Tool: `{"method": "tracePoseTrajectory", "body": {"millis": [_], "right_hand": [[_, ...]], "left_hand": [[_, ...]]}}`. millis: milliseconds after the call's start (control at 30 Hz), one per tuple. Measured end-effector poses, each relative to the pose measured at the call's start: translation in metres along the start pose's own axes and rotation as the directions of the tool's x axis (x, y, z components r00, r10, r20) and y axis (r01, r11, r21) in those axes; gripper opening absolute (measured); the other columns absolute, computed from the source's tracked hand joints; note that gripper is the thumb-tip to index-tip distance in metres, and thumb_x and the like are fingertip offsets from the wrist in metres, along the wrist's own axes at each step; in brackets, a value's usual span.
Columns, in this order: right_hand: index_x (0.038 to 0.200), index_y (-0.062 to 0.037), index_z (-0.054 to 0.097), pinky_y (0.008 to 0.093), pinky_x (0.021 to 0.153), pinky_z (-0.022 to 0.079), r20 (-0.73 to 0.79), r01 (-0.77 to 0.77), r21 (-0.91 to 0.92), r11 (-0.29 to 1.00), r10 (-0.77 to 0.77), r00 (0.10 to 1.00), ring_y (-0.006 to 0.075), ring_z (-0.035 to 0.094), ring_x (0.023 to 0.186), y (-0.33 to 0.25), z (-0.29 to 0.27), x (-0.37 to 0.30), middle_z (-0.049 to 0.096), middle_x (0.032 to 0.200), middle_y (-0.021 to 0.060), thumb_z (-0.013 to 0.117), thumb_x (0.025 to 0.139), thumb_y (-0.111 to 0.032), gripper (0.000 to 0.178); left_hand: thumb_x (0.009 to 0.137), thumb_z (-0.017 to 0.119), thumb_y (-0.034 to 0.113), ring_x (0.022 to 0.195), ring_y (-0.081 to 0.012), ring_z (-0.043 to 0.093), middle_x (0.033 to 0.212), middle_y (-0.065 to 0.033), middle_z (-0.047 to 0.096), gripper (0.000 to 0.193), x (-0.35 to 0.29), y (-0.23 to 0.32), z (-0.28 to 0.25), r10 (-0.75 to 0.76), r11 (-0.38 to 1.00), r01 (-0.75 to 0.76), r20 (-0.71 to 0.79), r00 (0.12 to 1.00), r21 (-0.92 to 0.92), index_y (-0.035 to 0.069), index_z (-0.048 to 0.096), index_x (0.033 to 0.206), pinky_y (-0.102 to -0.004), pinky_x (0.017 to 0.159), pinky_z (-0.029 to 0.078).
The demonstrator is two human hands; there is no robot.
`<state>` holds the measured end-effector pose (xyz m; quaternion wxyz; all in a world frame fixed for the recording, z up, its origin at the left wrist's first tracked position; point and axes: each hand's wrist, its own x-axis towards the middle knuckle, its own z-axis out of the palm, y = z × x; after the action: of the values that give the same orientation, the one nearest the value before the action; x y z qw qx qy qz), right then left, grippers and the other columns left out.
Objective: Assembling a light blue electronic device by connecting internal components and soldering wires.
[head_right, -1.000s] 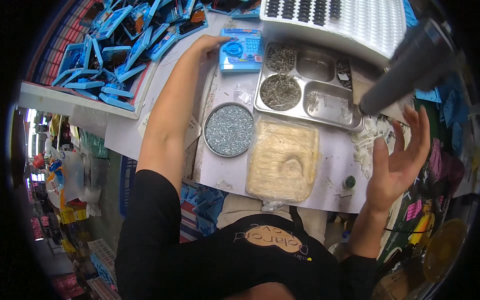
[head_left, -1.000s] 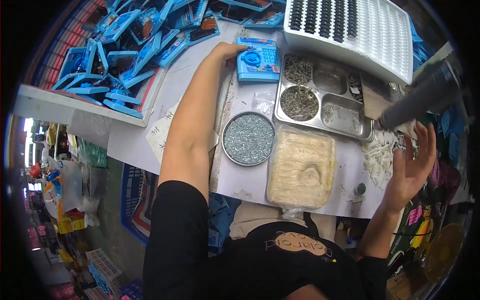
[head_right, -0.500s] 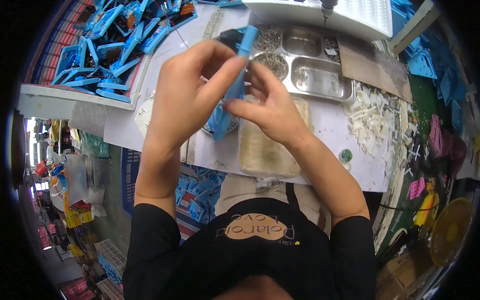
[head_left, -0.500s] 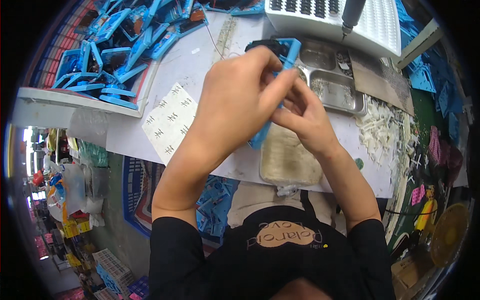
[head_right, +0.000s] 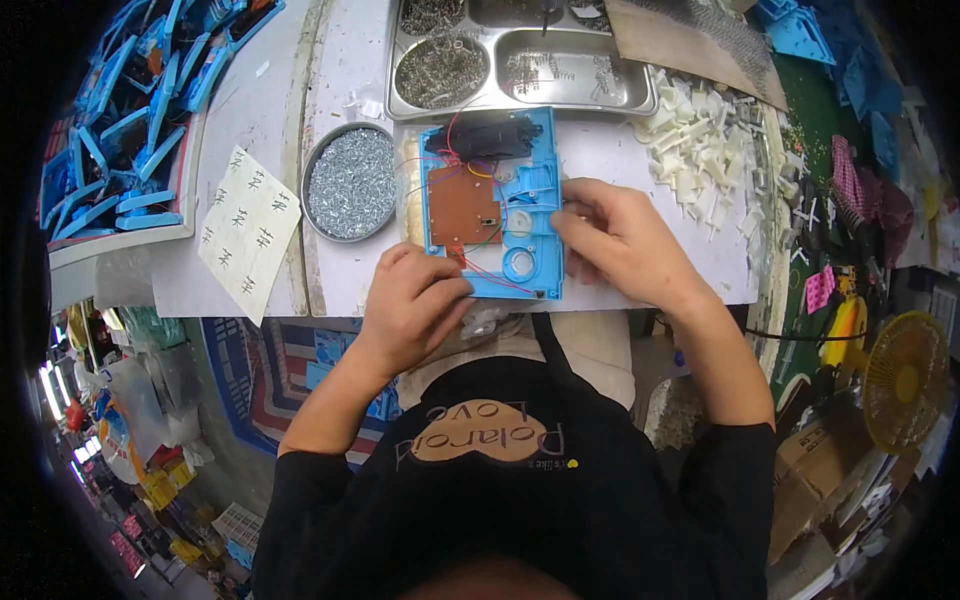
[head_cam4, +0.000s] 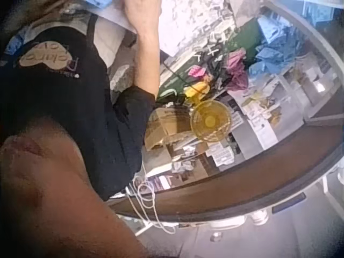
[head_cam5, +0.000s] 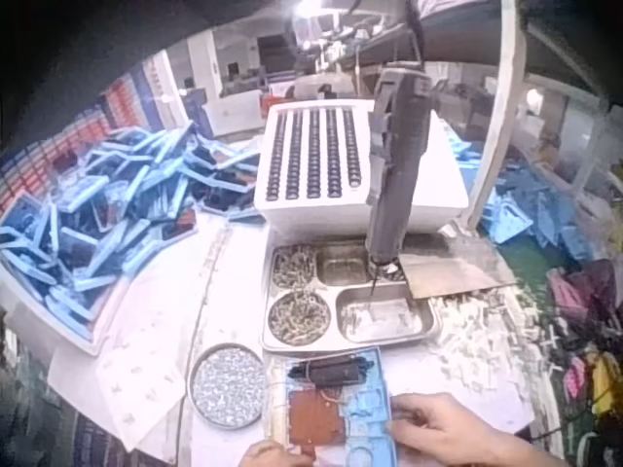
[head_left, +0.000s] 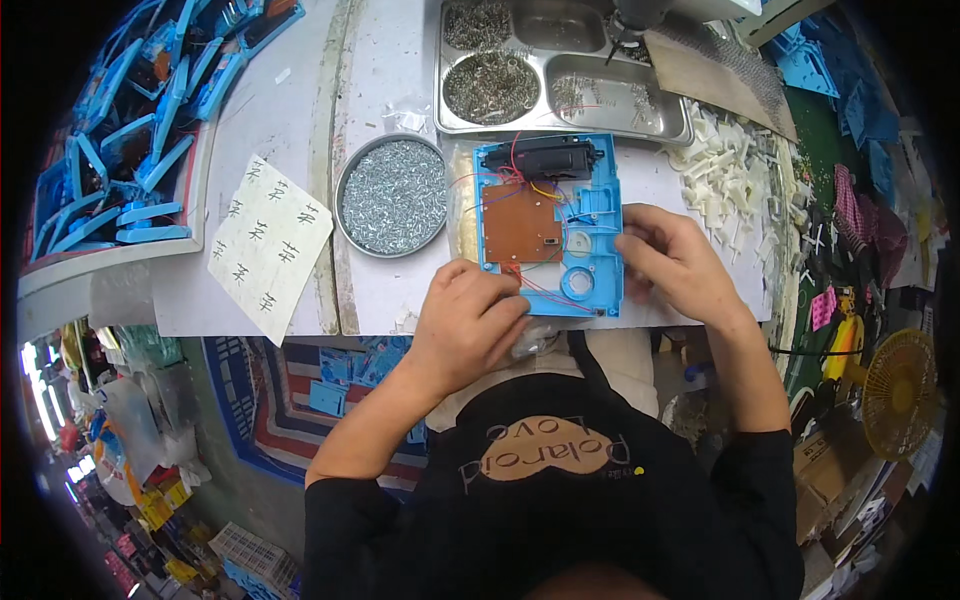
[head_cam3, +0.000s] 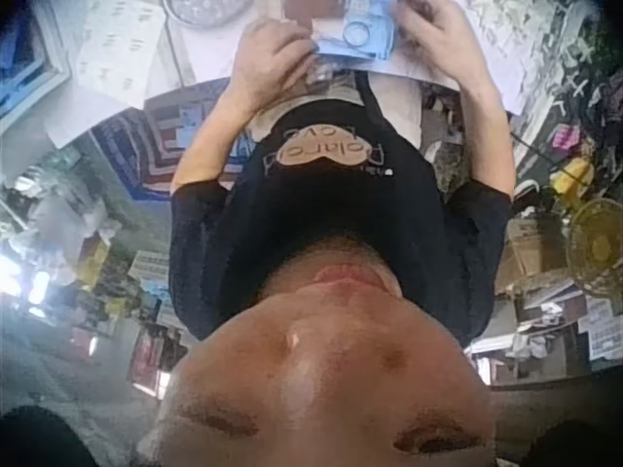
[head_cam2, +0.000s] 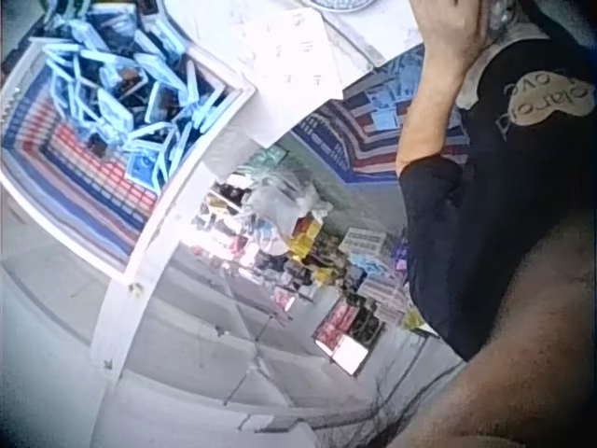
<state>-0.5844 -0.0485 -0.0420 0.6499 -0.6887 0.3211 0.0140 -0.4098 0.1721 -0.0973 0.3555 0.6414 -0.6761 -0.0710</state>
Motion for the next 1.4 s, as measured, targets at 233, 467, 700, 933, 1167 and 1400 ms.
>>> {"method": "tracePoseTrajectory", "body": {"millis": [233,467,700,933,1167,1400], "right_hand": [[0.089,-0.0067,0.064,0.0354,0.05,0.042,-0.035,0.23,-0.691,0.685,-0.35,0.936,0.0238,0.057,0.048,0.001,0.002,0.026,0.057,0.055,0.0096,0.079,0.083,-0.022,0.022],[0.094,-0.0084,0.068,0.0479,0.062,0.05,0.112,0.216,-0.802,0.557,-0.215,0.97,0.0367,0.067,0.067,-0.026,-0.005,0.035,0.066,0.066,0.0132,0.076,0.083,-0.029,0.025],[0.101,-0.0097,0.07,0.049,0.065,0.053,0.17,0.471,-0.807,0.357,-0.623,0.764,0.0383,0.067,0.071,-0.043,0.013,0.113,0.068,0.072,0.0144,0.066,0.089,-0.019,0.016],[0.089,-0.0082,0.065,0.0484,0.061,0.051,0.364,0.533,-0.842,0.077,-0.65,0.668,0.0367,0.067,0.069,-0.067,0.012,0.087,0.066,0.07,0.0132,0.067,0.089,-0.02,0.012],[0.091,-0.0058,0.071,0.0429,0.059,0.052,0.119,0.237,-0.868,0.437,-0.282,0.952,0.0335,0.067,0.066,-0.013,0.016,-0.065,0.067,0.073,0.0133,0.076,0.087,-0.014,0.01],[0.103,-0.0106,0.075,0.0386,0.057,0.054,0.355,0.573,-0.478,0.666,-0.45,0.82,0.026,0.069,0.066,0.005,0.035,-0.074,0.071,0.079,0.0078,0.081,0.085,-0.022,0.022]], "left_hand": [[0.076,0.082,0.009,0.088,-0.0225,0.064,0.095,-0.0025,0.065,0.026,-0.003,-0.007,-0.014,-0.012,0.998,0.009,0.064,0.998,0.057,0.01,0.067,0.098,-0.0413,0.083,0.044],[0.08,0.079,0.012,0.091,-0.0236,0.064,0.097,-0.0038,0.064,0.02,0.001,0.0,-0.02,-0.055,0.998,0.054,0.199,0.978,0.011,0.011,0.067,0.097,-0.0396,0.083,0.044],[0.081,0.078,0.012,0.092,-0.0245,0.064,0.097,-0.0042,0.063,0.019,0.004,-0.005,-0.02,-0.071,0.996,0.08,0.192,0.979,-0.038,0.011,0.067,0.096,-0.0396,0.083,0.043],[0.082,0.077,0.013,0.092,-0.0251,0.064,0.096,-0.005,0.063,0.018,0.006,-0.006,-0.022,-0.083,0.993,0.099,0.209,0.974,-0.067,0.01,0.067,0.096,-0.0402,0.082,0.044],[0.082,0.078,0.014,0.092,-0.025,0.063,0.095,-0.0049,0.063,0.022,0.007,0.003,-0.02,-0.148,0.988,0.153,0.136,0.98,-0.03,0.009,0.068,0.1,-0.0408,0.084,0.043],[0.08,0.075,0.015,0.087,-0.022,0.061,0.097,-0.0046,0.063,0.035,0.021,0.02,0.006,0.097,0.995,-0.1,0.143,0.985,0.016,0.006,0.07,0.113,-0.0407,0.088,0.042]]}}
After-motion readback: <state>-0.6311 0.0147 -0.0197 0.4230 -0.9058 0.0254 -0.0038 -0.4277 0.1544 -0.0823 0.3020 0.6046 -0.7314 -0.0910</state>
